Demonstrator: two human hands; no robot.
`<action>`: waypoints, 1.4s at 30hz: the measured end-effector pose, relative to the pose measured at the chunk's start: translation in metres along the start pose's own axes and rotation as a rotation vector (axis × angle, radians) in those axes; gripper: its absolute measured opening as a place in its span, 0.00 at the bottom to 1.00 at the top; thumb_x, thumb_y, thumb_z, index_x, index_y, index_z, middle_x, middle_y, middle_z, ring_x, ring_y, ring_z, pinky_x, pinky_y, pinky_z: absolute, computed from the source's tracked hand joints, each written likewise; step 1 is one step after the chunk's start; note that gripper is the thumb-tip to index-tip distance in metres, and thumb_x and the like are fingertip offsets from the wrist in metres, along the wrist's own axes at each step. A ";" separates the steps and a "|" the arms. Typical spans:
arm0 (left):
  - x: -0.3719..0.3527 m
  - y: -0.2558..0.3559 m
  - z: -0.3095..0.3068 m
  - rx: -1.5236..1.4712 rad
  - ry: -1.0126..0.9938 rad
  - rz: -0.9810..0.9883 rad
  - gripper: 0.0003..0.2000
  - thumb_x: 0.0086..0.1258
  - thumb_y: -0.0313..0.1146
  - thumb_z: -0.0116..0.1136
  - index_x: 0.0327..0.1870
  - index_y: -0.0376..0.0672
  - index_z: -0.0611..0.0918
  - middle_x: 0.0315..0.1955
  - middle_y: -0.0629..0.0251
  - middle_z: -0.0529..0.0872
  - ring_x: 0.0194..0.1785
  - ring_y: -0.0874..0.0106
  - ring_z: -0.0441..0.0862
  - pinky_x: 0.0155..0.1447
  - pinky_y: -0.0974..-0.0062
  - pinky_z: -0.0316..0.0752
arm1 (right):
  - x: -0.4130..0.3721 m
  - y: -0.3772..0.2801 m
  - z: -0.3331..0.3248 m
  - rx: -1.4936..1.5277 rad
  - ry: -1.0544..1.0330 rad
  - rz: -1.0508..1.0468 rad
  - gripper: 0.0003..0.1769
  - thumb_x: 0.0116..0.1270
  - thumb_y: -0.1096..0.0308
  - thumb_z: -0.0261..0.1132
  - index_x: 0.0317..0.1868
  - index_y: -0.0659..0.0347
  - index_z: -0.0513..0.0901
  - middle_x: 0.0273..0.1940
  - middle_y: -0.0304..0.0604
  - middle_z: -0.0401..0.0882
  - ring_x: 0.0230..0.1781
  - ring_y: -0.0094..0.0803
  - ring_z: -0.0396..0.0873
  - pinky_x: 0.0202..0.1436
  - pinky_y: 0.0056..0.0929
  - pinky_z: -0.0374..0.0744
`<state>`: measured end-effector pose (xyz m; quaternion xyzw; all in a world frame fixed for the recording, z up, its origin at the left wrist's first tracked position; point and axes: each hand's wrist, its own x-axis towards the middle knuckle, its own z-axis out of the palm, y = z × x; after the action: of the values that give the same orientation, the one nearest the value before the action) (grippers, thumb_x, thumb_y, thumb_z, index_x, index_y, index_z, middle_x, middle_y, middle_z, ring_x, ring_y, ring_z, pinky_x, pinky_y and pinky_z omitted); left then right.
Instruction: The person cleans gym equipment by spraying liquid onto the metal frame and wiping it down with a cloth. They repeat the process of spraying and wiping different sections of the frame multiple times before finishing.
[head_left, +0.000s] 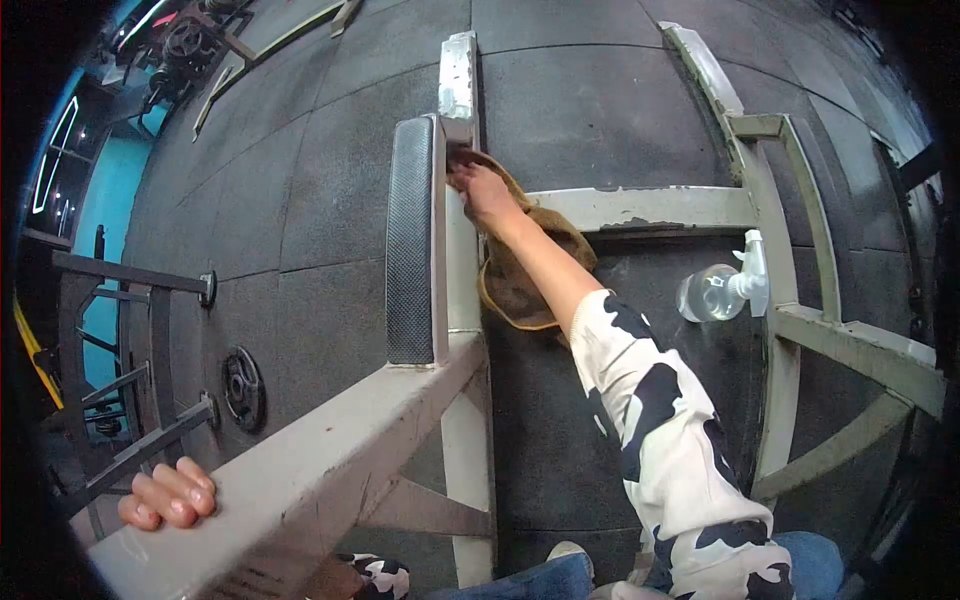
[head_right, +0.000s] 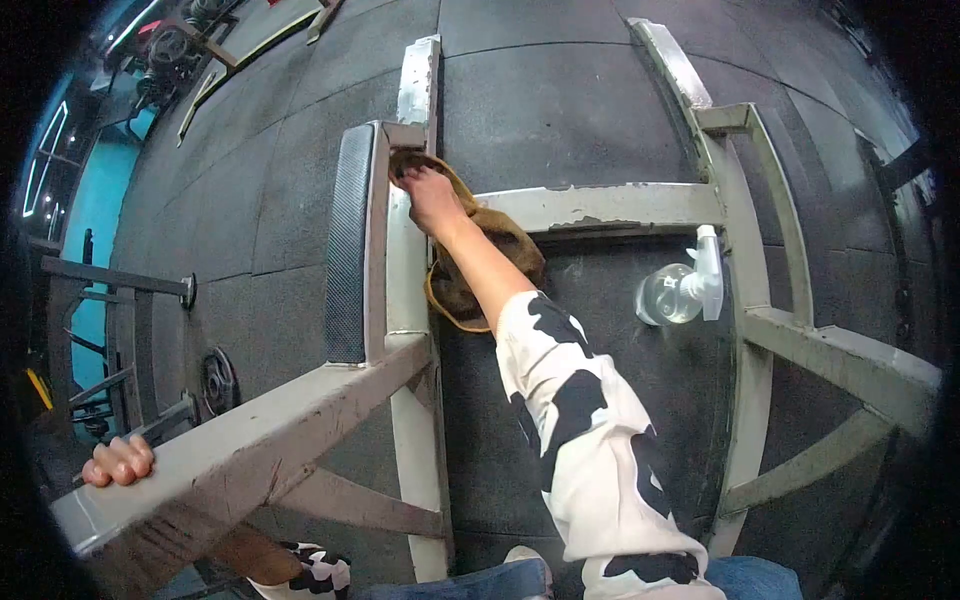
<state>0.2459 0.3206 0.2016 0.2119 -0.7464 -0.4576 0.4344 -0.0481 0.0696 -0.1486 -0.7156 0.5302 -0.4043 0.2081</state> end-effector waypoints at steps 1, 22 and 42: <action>0.001 0.003 0.005 0.028 0.043 -0.029 0.12 0.75 0.40 0.48 0.51 0.43 0.73 0.38 0.60 0.78 0.41 0.64 0.77 0.45 0.68 0.71 | -0.005 0.007 0.010 -0.117 -0.010 -0.068 0.24 0.56 0.81 0.55 0.55 0.60 0.77 0.59 0.54 0.74 0.60 0.49 0.71 0.63 0.42 0.70; -0.003 0.003 -0.007 -0.039 -0.024 -0.030 0.14 0.74 0.38 0.51 0.55 0.42 0.73 0.41 0.58 0.78 0.46 0.62 0.77 0.49 0.64 0.71 | -0.137 -0.053 0.005 -0.079 -0.572 -0.474 0.32 0.57 0.75 0.57 0.63 0.35 0.76 0.71 0.34 0.63 0.72 0.35 0.60 0.74 0.41 0.58; -0.004 -0.023 0.011 -0.083 0.065 0.196 0.17 0.75 0.38 0.47 0.57 0.35 0.72 0.46 0.47 0.78 0.52 0.55 0.78 0.58 0.59 0.73 | -0.236 -0.181 0.003 0.500 0.300 0.593 0.21 0.60 0.84 0.50 0.54 0.72 0.77 0.58 0.63 0.74 0.61 0.53 0.73 0.63 0.37 0.72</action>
<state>0.2371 0.3172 0.1779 0.1344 -0.7295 -0.4363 0.5093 0.0356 0.3514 -0.1032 -0.3926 0.6233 -0.5431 0.4031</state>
